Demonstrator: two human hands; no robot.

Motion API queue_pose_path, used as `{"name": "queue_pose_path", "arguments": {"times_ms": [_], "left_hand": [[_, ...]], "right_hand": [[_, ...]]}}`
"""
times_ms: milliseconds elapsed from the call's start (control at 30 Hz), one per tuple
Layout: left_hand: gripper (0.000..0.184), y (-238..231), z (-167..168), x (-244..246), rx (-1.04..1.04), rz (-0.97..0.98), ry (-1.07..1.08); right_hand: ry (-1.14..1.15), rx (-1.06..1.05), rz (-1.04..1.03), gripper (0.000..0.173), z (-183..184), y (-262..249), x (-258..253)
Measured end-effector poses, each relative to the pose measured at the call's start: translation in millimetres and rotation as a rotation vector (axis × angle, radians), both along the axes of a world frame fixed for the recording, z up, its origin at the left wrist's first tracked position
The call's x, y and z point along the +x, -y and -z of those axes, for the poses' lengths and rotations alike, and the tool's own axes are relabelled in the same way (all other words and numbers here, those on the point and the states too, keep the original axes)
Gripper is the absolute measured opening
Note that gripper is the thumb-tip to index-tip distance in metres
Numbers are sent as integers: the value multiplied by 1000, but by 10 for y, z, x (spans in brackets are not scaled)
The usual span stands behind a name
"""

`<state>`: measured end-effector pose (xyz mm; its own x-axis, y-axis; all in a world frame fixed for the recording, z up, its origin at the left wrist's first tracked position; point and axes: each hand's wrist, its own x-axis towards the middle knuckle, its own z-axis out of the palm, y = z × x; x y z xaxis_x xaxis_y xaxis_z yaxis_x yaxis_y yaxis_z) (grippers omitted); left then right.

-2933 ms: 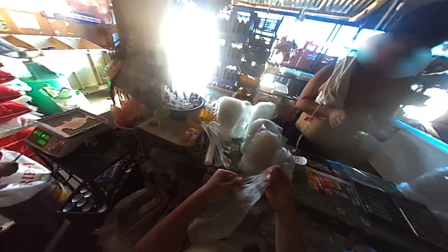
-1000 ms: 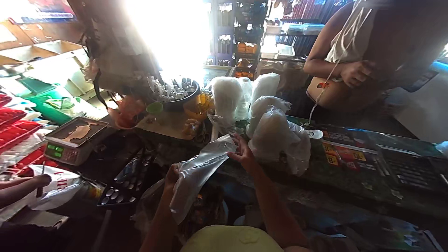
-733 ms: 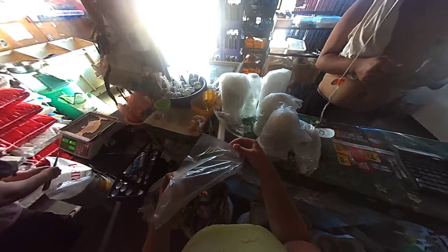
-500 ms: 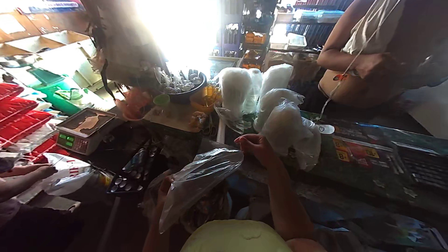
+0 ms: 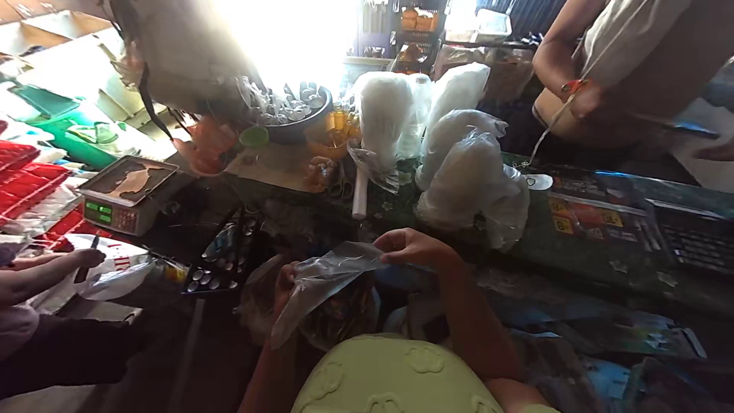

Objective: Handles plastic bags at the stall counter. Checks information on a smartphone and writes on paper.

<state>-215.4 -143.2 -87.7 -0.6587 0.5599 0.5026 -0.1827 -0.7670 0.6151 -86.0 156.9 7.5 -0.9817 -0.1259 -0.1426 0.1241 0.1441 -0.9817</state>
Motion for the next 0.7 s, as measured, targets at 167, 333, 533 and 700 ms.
{"name": "queue_pose_path", "arguments": {"times_ms": [167, 333, 533, 700], "left_hand": [[15, 12, 123, 202, -83, -161, 205], [24, 226, -38, 115, -650, -285, -101], [57, 452, -348, -354, -1314, -558, -439], [65, -533, -856, 15, -645, -138, -482]], "right_hand": [[-102, 194, 51, 22, 51, 90, -44], [-90, 140, 338, 25, 4, 165, -128], [-153, 427, 313, 29, -206, 151, -100], [-334, 598, 99, 33, -287, 411, -87]]}}
